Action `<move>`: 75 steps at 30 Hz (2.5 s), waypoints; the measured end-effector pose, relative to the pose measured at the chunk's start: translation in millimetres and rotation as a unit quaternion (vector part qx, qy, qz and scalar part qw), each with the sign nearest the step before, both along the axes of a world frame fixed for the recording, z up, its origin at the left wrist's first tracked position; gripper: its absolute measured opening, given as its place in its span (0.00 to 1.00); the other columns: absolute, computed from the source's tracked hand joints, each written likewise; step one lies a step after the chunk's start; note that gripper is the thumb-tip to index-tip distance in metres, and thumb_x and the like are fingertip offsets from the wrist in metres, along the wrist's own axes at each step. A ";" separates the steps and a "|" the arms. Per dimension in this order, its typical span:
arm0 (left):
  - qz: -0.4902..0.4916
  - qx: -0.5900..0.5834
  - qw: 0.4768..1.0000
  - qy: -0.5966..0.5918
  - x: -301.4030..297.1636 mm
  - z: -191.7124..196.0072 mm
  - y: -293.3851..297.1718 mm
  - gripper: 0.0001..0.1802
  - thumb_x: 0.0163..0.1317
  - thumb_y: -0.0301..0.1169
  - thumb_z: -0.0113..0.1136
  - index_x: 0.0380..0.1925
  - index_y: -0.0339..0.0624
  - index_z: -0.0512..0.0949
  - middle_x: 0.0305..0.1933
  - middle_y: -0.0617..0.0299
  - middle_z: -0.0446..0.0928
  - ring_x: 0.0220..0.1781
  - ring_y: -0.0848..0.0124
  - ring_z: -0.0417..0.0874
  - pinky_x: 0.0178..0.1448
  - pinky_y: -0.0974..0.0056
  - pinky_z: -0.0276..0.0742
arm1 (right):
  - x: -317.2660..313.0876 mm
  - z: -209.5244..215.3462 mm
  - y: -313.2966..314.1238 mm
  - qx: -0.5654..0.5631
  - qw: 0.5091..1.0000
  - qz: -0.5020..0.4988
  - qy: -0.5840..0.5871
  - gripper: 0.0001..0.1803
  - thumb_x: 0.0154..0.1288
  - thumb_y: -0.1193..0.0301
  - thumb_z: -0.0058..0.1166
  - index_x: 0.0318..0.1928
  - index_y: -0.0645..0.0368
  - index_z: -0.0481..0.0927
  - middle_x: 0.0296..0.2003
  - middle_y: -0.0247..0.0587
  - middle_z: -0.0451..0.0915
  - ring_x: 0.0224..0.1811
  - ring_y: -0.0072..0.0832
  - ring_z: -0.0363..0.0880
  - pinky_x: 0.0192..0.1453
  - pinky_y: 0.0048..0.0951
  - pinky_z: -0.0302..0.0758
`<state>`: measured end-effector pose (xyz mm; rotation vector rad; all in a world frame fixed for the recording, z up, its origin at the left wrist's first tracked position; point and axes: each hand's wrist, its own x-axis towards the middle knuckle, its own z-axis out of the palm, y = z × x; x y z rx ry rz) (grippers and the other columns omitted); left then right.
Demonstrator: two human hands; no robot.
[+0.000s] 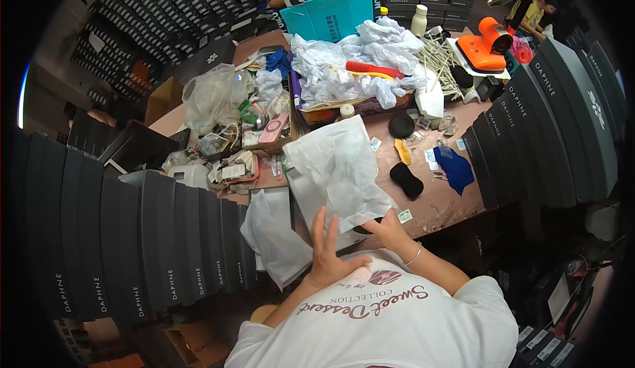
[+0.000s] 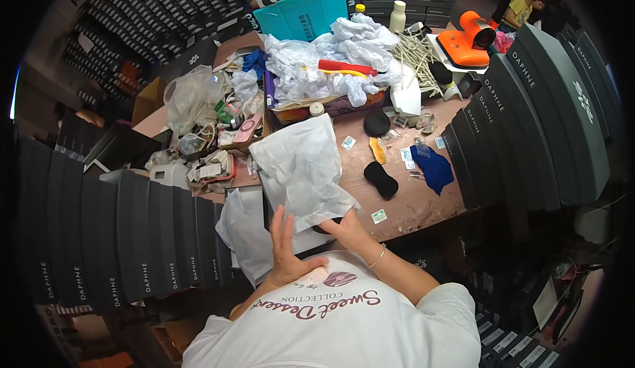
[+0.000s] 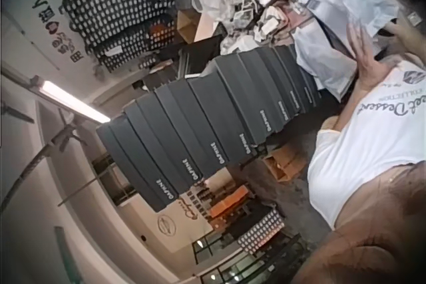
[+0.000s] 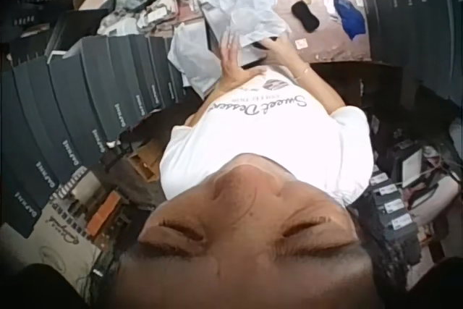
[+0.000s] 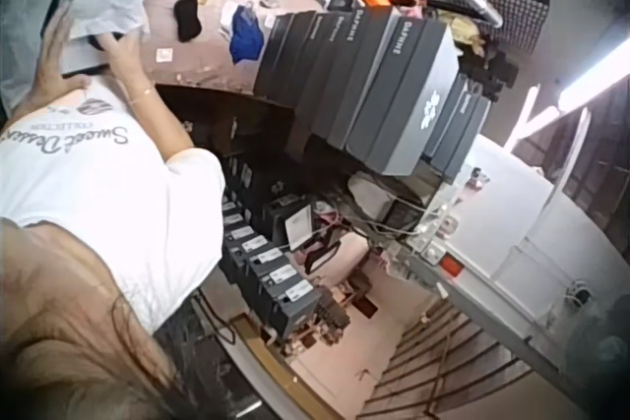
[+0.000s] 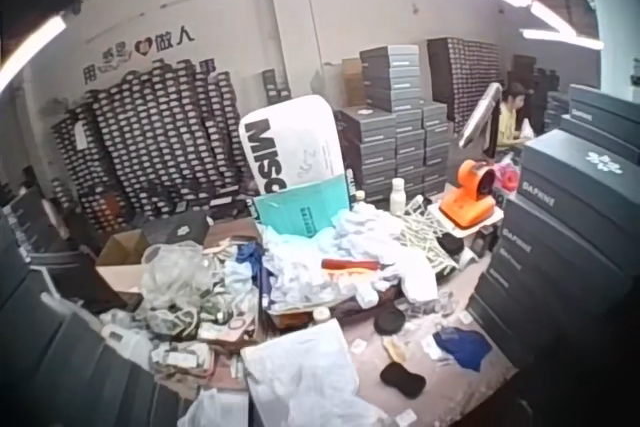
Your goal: Packaging manufactured shoes into boxes with protective tissue paper and silica gel packets.
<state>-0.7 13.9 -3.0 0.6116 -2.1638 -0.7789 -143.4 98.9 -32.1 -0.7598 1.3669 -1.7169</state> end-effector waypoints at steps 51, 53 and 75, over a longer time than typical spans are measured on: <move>-0.047 0.411 0.897 0.155 -40.4 -62.1 -4.5 0.53 0.50 0.29 0.69 0.70 0.44 0.43 0.64 0.49 0.60 0.63 0.58 0.67 0.66 0.56 0.65 | -19.8 -5.9 49.9 0.145 0.953 -0.123 -0.235 0.32 0.70 0.51 0.45 0.65 0.59 0.63 0.58 0.44 0.71 0.59 0.33 0.71 0.62 0.37 0.67; -0.128 0.293 0.944 0.081 -44.6 -59.9 11.5 0.54 0.50 0.29 0.69 0.70 0.45 0.42 0.65 0.48 0.60 0.62 0.55 0.69 0.65 0.56 0.66 | -14.7 -22.0 31.6 0.012 0.943 -0.162 -0.289 0.34 0.70 0.51 0.45 0.65 0.63 0.59 0.59 0.44 0.70 0.58 0.35 0.71 0.62 0.39 0.68; 0.356 0.147 0.920 -0.069 213.4 -141.2 -42.7 0.16 0.53 0.20 0.48 0.42 0.35 0.78 0.41 0.49 0.76 0.44 0.51 0.78 0.48 0.57 0.74 | 124.7 -52.2 -107.8 0.114 0.639 0.402 0.646 0.55 0.44 0.55 0.69 0.70 0.52 0.52 0.47 0.48 0.75 0.52 0.41 0.72 0.56 0.44 0.63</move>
